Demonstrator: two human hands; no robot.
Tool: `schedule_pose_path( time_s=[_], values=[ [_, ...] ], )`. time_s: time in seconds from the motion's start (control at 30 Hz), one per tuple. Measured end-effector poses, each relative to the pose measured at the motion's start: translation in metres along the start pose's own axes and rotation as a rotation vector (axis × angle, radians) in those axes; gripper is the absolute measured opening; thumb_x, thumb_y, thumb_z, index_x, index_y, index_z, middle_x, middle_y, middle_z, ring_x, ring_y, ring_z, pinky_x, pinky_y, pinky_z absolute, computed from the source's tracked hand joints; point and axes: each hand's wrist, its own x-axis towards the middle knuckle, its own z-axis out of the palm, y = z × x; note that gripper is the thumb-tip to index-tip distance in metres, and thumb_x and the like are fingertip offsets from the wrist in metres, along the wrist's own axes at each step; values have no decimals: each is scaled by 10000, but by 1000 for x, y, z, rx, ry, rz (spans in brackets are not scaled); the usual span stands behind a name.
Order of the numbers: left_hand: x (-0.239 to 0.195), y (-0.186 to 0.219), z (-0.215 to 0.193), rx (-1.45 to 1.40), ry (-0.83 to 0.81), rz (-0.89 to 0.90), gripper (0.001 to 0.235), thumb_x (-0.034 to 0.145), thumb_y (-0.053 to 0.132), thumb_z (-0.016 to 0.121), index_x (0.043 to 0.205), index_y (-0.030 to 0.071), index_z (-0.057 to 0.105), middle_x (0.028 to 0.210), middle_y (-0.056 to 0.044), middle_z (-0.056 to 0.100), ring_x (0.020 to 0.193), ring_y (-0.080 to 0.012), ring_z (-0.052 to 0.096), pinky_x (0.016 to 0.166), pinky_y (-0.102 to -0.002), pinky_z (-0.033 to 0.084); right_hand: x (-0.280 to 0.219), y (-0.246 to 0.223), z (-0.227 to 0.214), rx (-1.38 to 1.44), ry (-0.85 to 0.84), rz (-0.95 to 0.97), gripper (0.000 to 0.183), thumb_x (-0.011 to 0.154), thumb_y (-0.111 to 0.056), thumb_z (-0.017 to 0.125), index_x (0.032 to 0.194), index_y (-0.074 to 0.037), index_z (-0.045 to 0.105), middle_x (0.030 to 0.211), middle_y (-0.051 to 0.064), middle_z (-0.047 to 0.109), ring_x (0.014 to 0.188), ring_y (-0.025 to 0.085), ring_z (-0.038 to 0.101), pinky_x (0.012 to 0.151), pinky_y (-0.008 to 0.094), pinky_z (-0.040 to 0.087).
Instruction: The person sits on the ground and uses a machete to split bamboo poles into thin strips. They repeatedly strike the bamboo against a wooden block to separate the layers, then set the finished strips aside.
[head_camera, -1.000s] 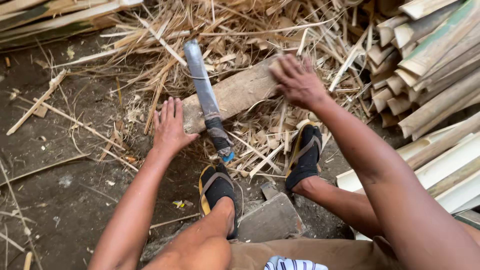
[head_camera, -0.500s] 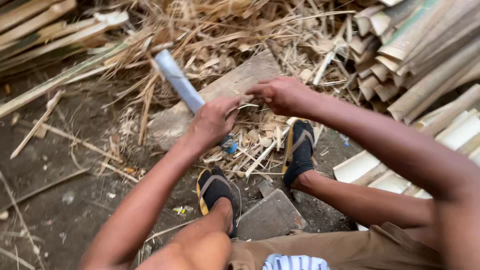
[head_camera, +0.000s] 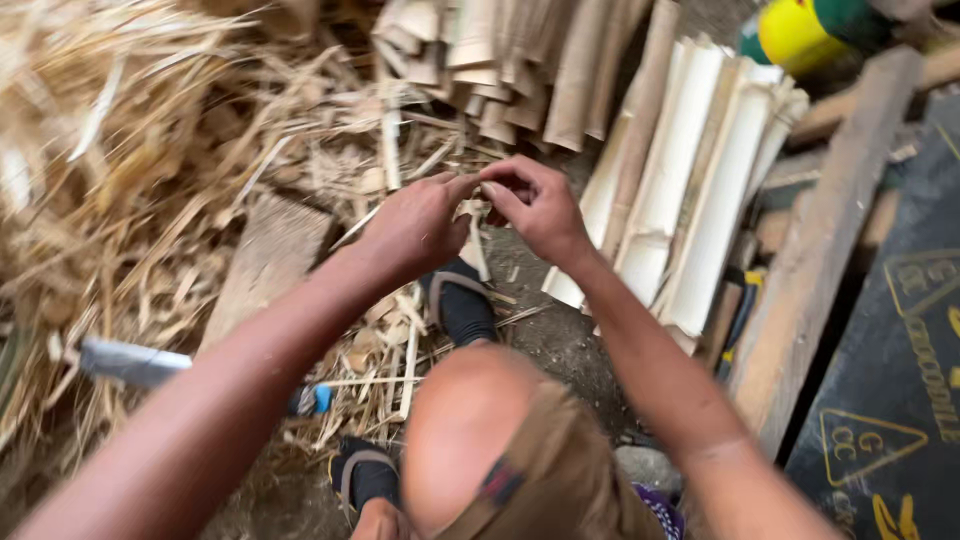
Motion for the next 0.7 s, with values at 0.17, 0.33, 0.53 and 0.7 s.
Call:
schedule_pose_path(
  time_s=[0.17, 0.33, 0.53, 0.7],
  values=[
    [67, 27, 108, -393, -304, -2, 701, 831, 128, 682, 1496, 100, 460, 1275, -158, 697, 1074, -298, 710, 951, -404, 570, -86, 109, -56, -30, 549, 296, 313, 977, -140, 644, 1260, -7, 652, 1060, 103, 757, 917, 199, 739, 783, 357, 623],
    [80, 55, 152, -471, -559, 62, 735, 832, 161, 700, 1513, 91, 432, 1310, -169, 673, 1115, -287, 711, 976, -412, 567, -130, 149, -103, -774, 523, 610, 593, 903, -243, 779, 1308, 113, 533, 1302, 279, 578, 1183, 388, 566, 972, 509, 473],
    [84, 55, 154, -465, -589, -46, 631, 854, 174, 697, 1451, 72, 522, 1342, -173, 657, 1120, -289, 718, 970, -392, 585, -121, 209, -69, -1218, 498, 390, 529, 880, -56, 692, 1369, 72, 534, 1397, 289, 564, 1267, 365, 542, 1075, 471, 461],
    [82, 19, 137, -452, -553, -195, 565, 889, 209, 685, 1410, 26, 560, 1361, -161, 652, 1166, -302, 698, 972, -416, 587, -110, 162, -70, -578, 741, 698, 407, 909, -8, 613, 1311, 55, 589, 1234, 237, 664, 1084, 332, 651, 930, 438, 541]
  ],
)
